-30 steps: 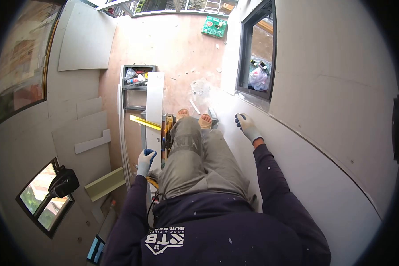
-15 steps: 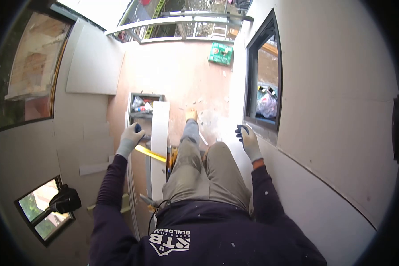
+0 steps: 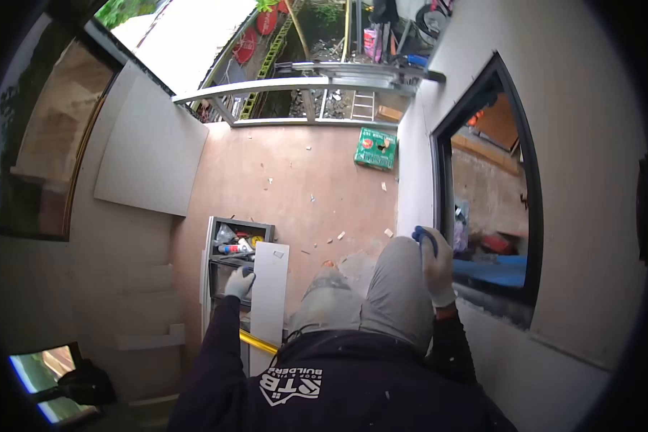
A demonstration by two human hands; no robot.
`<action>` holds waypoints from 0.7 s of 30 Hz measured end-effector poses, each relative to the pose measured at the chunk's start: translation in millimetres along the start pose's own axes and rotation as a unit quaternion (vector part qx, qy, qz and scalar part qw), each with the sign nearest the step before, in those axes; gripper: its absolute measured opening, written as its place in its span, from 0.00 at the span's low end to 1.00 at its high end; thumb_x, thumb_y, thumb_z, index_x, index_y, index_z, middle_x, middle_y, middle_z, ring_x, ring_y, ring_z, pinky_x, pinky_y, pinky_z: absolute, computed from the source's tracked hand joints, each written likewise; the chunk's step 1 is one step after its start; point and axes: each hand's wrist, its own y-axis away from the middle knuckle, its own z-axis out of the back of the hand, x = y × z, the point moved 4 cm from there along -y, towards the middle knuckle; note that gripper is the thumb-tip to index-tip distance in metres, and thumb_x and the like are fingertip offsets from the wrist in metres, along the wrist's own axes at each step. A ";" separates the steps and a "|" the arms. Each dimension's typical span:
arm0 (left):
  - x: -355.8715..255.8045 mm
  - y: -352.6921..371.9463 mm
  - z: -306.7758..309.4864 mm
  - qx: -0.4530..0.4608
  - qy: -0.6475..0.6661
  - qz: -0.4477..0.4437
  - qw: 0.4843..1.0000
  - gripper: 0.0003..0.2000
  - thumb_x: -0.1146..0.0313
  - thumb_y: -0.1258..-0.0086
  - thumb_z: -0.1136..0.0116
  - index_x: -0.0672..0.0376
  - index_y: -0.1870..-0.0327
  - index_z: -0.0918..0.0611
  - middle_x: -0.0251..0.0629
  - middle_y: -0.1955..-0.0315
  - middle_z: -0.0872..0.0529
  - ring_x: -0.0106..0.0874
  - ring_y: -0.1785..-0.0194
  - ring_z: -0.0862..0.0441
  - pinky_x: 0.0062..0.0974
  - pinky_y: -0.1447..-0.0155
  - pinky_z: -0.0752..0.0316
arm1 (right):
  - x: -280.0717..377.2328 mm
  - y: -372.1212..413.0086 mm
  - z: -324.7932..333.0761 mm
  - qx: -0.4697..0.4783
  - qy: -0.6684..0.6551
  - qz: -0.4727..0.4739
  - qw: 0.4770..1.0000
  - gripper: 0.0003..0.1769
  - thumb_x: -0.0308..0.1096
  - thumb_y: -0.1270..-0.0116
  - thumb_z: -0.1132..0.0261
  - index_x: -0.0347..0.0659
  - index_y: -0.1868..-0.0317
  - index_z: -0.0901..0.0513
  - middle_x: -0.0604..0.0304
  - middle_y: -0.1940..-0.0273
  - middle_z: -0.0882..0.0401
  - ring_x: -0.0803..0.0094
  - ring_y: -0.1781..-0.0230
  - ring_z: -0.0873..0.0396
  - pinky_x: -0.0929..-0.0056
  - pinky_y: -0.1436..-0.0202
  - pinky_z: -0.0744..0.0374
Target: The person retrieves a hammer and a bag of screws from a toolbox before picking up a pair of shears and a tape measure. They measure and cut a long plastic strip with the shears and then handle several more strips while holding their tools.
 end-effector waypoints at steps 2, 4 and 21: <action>12.9 25.8 -32.8 -0.017 0.173 -0.041 0.984 0.22 0.55 0.32 0.38 0.61 0.44 0.16 0.57 0.53 0.13 0.50 0.47 0.15 0.42 0.41 0.21 | -20.9 -37.6 -29.0 0.021 -0.009 -0.011 1.000 0.14 0.32 0.21 0.45 0.31 0.50 0.17 0.56 0.57 0.13 0.74 0.59 0.18 0.75 0.53 0.21; -3.6 69.9 -37.1 0.058 0.159 0.049 0.984 0.21 0.57 0.33 0.38 0.60 0.43 0.15 0.56 0.53 0.13 0.47 0.48 0.14 0.37 0.42 0.21 | -58.9 -73.9 -38.8 0.010 0.054 -0.032 0.998 0.15 0.34 0.21 0.46 0.32 0.49 0.16 0.58 0.59 0.13 0.75 0.60 0.17 0.75 0.54 0.21; -43.0 88.1 -31.0 -0.166 0.583 0.349 0.715 0.10 0.64 0.31 0.31 0.55 0.59 0.20 0.29 0.78 0.23 0.21 0.84 0.30 0.21 0.81 0.34 | -487.5 -170.4 -61.6 0.455 0.113 -0.090 0.879 0.13 0.42 0.29 0.43 0.44 0.55 0.18 0.58 0.65 0.15 0.61 0.68 0.15 0.58 0.70 0.20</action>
